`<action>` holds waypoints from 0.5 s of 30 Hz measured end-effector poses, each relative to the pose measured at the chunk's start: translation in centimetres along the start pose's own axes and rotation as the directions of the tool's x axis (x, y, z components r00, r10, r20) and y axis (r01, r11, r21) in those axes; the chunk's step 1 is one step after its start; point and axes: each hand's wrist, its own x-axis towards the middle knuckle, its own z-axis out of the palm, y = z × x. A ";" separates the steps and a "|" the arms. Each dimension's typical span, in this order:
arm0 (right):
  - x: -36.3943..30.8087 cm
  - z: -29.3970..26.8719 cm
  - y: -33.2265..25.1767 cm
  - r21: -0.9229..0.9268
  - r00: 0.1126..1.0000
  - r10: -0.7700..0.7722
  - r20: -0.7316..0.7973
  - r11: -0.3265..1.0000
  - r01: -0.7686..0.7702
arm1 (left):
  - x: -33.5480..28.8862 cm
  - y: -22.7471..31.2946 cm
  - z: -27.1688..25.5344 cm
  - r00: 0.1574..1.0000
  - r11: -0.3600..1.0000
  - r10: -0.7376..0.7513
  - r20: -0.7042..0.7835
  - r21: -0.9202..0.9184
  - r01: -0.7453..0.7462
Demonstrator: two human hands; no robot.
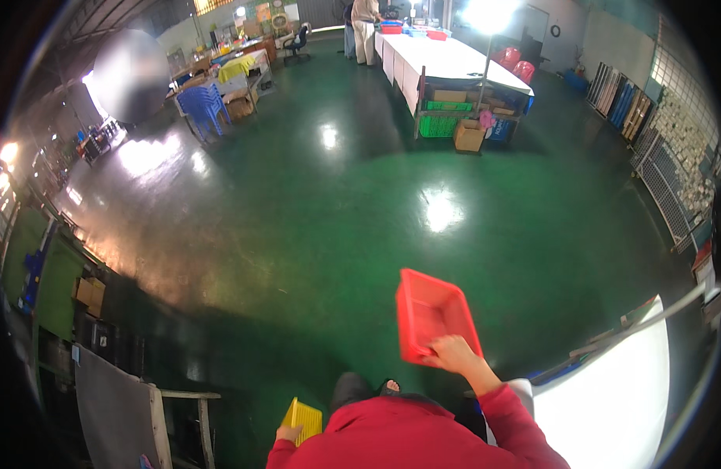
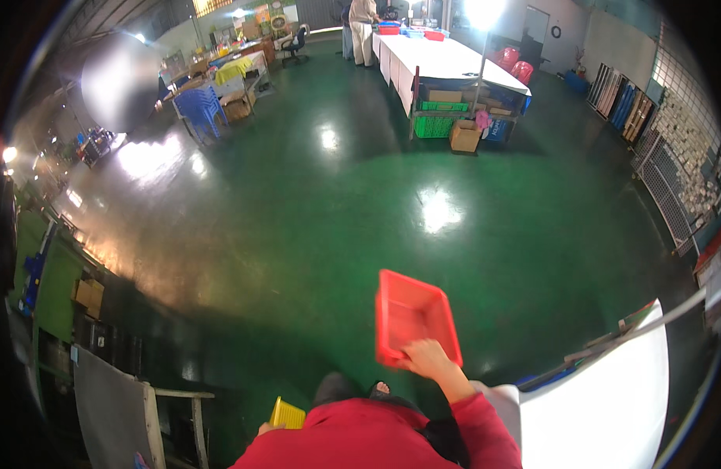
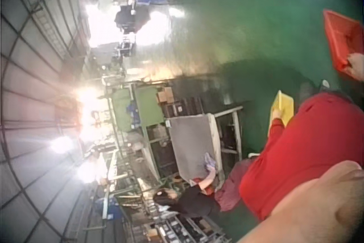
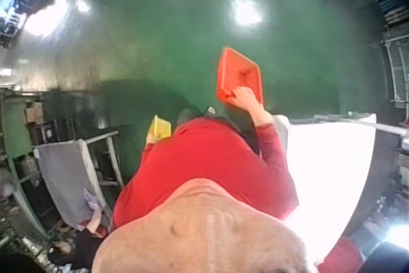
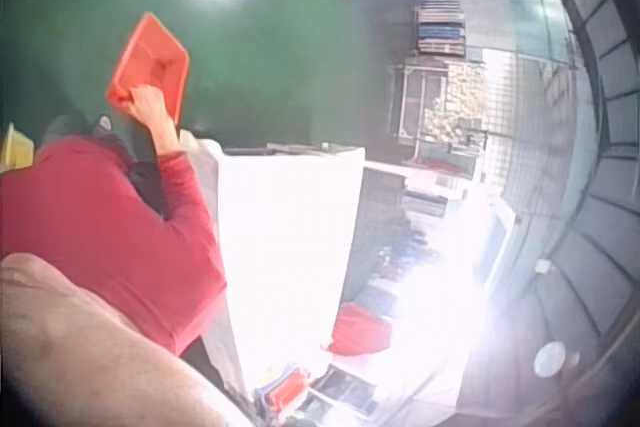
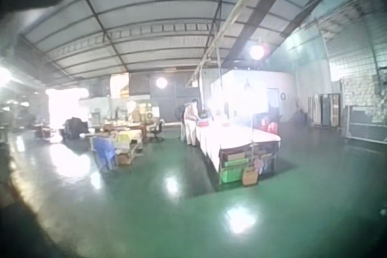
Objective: The person sorts various plastic baskets by color and size, picking them from a stack on a table and placing them into groups on the same table and then carrying two baskets to another table.
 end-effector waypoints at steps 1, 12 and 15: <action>3.9 -1.6 0.5 0.036 0.998 -0.061 -0.020 0.997 0.062 | 1.0 -2.3 1.1 0.995 0.992 -0.100 -0.002 -0.072 0.099; 31.1 -0.4 22.4 0.243 0.795 0.575 0.191 0.758 -0.606 | 21.0 21.5 -5.8 0.971 0.976 -0.203 -0.125 -0.111 0.189; 28.2 0.8 26.8 0.138 0.747 0.578 0.327 0.753 -0.643 | 29.0 38.2 -14.5 0.940 0.953 0.300 -0.162 0.079 -0.291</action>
